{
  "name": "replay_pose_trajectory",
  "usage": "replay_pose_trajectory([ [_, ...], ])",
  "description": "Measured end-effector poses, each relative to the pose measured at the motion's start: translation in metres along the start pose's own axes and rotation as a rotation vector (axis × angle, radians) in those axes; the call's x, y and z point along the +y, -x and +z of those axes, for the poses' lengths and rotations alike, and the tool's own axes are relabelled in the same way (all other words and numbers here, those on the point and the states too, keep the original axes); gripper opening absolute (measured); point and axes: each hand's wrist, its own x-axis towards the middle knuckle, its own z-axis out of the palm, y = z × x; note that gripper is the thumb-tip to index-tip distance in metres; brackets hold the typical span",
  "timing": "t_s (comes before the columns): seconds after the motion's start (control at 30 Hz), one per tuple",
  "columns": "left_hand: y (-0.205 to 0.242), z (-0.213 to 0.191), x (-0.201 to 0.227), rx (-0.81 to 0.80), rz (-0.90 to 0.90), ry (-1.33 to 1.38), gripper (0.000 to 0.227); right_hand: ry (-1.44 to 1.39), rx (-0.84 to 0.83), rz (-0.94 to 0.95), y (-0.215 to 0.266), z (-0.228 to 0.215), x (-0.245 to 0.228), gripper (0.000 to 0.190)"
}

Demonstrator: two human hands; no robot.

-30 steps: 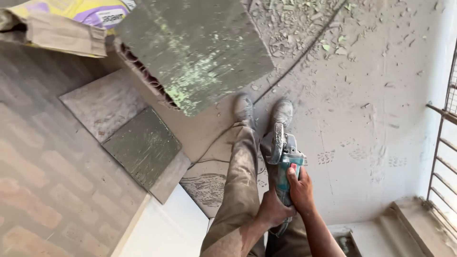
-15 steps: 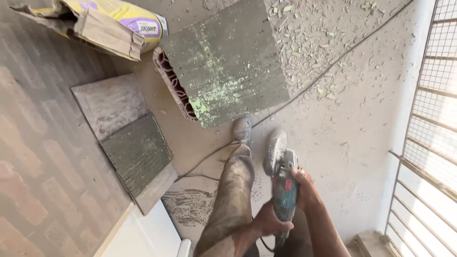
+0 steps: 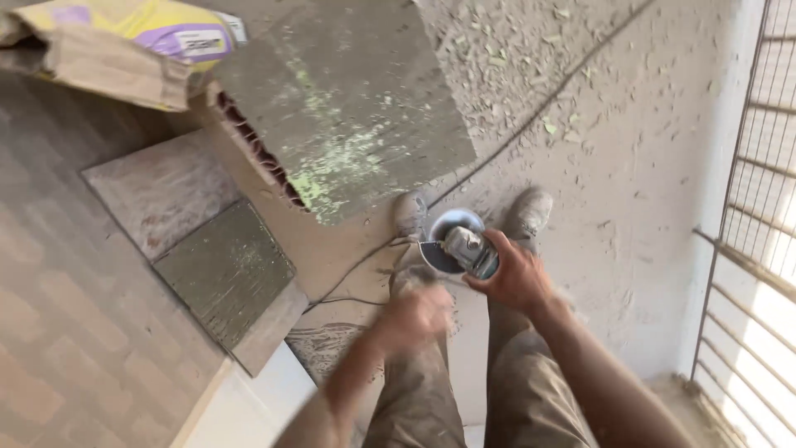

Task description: Grinding the edge of a ceiling tile using a handheld angle grinder

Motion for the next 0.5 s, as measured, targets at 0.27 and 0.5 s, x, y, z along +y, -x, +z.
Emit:
replay_pose_trajectory([
  [0.27,-0.193,-0.201,-0.037,0.997,-0.095,-0.524,0.076,0.322,0.110,-0.360,-0.058,-0.043,0.053,0.083],
  [0.5,-0.239,-0.190,-0.093,1.138,-0.486,-1.079,0.104,0.534,0.191,-0.527,-0.090,-0.054,0.081,0.092],
])
